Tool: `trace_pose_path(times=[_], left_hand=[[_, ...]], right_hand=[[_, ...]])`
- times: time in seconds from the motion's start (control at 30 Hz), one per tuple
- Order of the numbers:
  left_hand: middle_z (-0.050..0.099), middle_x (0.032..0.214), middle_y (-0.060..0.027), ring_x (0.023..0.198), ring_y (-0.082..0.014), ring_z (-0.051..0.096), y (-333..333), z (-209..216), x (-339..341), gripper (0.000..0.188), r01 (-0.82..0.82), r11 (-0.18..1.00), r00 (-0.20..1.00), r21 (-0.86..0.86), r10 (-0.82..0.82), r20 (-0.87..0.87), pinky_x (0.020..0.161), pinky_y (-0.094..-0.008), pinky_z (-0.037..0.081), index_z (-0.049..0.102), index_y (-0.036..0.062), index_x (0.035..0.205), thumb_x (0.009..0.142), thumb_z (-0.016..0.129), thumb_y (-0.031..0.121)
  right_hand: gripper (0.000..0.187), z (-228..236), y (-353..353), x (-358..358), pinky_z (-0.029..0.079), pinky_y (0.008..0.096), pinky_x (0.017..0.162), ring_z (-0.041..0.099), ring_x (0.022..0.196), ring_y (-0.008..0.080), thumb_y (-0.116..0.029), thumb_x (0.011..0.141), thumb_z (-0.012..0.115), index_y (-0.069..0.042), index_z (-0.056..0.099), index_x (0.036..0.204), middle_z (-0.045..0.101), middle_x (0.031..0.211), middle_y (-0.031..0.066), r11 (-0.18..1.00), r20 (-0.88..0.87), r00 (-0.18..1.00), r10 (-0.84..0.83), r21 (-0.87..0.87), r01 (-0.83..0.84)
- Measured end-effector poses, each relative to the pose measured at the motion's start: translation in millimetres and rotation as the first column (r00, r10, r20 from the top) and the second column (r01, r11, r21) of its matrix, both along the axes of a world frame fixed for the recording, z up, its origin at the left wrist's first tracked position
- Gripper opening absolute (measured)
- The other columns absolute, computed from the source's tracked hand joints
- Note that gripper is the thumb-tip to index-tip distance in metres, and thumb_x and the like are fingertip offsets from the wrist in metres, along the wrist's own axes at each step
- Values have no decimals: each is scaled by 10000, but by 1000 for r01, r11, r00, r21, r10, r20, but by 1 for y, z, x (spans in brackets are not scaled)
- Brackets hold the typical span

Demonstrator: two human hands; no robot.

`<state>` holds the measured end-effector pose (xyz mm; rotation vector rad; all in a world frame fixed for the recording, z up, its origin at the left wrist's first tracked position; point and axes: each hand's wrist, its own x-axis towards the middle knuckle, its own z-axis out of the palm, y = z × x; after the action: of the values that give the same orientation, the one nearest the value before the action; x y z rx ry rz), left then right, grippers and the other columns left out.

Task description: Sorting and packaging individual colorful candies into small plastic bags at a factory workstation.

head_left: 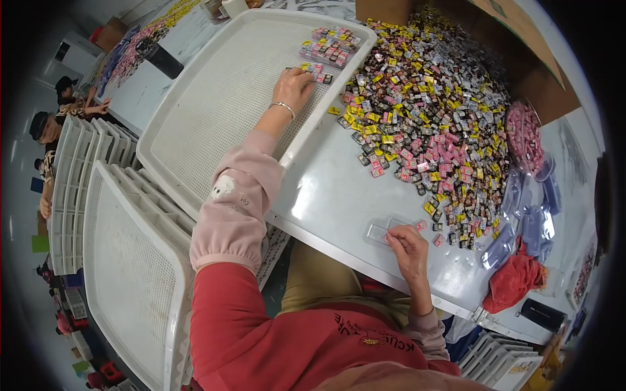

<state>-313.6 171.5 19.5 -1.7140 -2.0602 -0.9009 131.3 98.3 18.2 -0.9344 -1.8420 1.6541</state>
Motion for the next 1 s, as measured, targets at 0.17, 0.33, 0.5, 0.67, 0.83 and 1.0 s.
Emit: trace_pose_path(times=[0.17, 0.33, 0.5, 0.67, 0.83, 1.0], left_hand=[[659, 949, -97, 916, -305, 582, 2, 0, -5, 114, -12, 994, 992, -110, -2, -125, 818, -402, 495, 710, 83, 871, 802, 628, 124], [665, 1018, -106, 941, -329, 588, 6, 7, -4, 185, -65, 997, 998, -36, 64, -28, 840, -402, 493, 681, 69, 999, 833, 604, 95], [592, 1244, -55, 1124, -297, 536, 18, 4, 6, 312, -63, 990, 982, -130, 39, -183, 894, -450, 447, 581, 113, 1204, 930, 509, 245], [555, 1310, -15, 1178, -258, 508, 18, 5, 10, 376, -158, 931, 971, -330, 87, -221, 908, -464, 426, 538, 133, 1278, 953, 466, 309], [534, 1349, -37, 1226, -263, 486, 14, -9, -1, 387, -134, 957, 975, -259, 81, -207, 948, -493, 410, 532, 134, 1310, 963, 440, 278], [500, 1388, -110, 1293, -332, 426, -2, 4, -39, 689, -225, 950, 966, -216, 247, 77, 1058, -462, 359, 490, 90, 1354, 804, 645, 477]], right_hand=[[88, -3, -1, -1, 477, 203, 756, 577, 846, 105, 59, 867, 616, 60, 631, 953, 566, 986, 65, 1000, 15, 1000, 1, 14, -1], [85, 0, -2, -1, 477, 203, 755, 578, 842, 103, 57, 868, 616, 62, 629, 952, 565, 984, 63, 1000, 8, 1000, -11, 10, 11], [82, 0, -1, -2, 473, 197, 744, 576, 833, 101, 60, 865, 615, 59, 629, 945, 566, 974, 63, 1000, 53, 999, -2, 24, 1], [51, 4, -1, -5, 463, 199, 611, 572, 715, 82, 35, 856, 632, 34, 642, 906, 608, 903, 65, 991, 14, 999, -41, 127, 39], [62, 1, -2, -4, 468, 205, 613, 577, 721, 86, 34, 851, 641, 31, 645, 913, 612, 899, 66, 995, -4, 998, -55, 87, 55], [78, 6, -5, -2, 483, 215, 743, 577, 840, 114, 69, 855, 616, 52, 632, 930, 586, 943, 76, 993, 63, 998, -27, 112, 20]])
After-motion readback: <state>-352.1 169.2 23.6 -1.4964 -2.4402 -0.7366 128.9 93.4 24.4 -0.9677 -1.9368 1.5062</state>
